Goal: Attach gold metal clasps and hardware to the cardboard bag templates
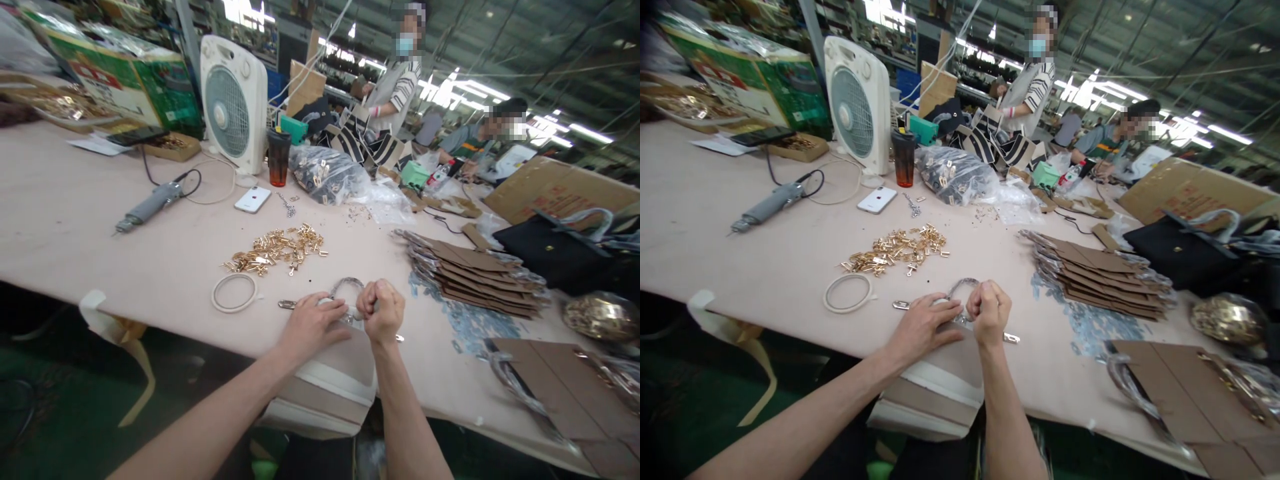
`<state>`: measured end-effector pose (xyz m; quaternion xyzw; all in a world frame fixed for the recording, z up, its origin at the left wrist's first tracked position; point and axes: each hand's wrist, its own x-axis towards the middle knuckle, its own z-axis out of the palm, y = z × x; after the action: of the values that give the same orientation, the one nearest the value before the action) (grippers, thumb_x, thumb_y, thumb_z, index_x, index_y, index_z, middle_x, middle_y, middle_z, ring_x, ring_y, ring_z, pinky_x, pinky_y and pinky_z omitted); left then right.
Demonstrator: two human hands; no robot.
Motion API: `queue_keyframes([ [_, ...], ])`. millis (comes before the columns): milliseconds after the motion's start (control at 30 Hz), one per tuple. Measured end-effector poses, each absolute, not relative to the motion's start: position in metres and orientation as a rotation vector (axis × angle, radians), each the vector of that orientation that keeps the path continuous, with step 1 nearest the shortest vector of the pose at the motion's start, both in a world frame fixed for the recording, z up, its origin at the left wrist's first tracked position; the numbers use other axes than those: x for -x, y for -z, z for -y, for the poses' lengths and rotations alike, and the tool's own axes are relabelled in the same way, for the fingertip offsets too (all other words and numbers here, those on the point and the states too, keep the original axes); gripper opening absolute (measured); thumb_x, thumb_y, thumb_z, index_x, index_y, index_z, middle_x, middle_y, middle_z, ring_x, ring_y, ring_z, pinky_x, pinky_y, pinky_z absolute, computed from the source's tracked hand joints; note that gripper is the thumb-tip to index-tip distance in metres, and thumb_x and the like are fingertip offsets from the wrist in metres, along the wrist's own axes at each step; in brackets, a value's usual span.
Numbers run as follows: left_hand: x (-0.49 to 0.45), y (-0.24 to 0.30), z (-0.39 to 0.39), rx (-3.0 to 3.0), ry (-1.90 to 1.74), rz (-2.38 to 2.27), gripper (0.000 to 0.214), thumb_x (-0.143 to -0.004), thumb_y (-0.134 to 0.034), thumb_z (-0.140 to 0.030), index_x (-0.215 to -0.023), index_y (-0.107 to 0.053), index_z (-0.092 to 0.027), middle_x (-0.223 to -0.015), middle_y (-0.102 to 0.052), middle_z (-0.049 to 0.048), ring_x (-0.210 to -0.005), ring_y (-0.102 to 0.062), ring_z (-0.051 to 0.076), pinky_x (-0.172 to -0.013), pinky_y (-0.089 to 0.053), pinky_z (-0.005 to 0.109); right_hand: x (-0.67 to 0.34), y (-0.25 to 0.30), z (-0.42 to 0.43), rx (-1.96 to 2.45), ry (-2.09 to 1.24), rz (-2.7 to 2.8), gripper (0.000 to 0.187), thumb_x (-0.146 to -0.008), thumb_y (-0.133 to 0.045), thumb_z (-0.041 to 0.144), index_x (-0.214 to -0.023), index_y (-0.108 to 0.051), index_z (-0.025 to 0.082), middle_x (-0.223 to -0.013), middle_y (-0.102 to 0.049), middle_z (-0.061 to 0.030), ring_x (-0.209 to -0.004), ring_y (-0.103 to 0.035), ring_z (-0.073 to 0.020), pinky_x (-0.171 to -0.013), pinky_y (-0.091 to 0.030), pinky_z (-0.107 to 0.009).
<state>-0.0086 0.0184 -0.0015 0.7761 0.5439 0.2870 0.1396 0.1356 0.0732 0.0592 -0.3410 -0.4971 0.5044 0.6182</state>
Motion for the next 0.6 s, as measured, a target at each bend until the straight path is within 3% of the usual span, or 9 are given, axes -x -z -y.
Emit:
queue_keyframes([
  [433,0.008,0.000,-0.016,-2.285,-0.829,-1.532,0.047,-0.091,-0.071,-0.056,-0.136,-0.064,-0.040,-0.142,-0.068,-0.0029,-0.137,-0.052,0.028,-0.113,-0.040,0.048,-0.135,-0.047,-0.055,0.762,-1.120,1.132,0.038,-0.096,-0.058,0.035,-0.062,-0.050,0.021,-0.049,-0.041,0.0067,-0.039,-0.033,-0.0078,-0.039,-0.025,-0.021],
  [600,0.007,0.000,-0.015,-2.290,-0.833,-1.534,0.054,-0.091,-0.070,-0.058,-0.140,-0.062,-0.036,-0.142,-0.068,-0.0006,-0.137,-0.052,0.028,-0.114,-0.040,0.046,-0.145,-0.057,-0.064,0.703,-1.091,1.043,0.037,-0.096,-0.056,0.035,-0.063,-0.048,0.021,-0.048,-0.039,0.0081,-0.036,-0.030,-0.0064,-0.036,-0.025,-0.019],
])
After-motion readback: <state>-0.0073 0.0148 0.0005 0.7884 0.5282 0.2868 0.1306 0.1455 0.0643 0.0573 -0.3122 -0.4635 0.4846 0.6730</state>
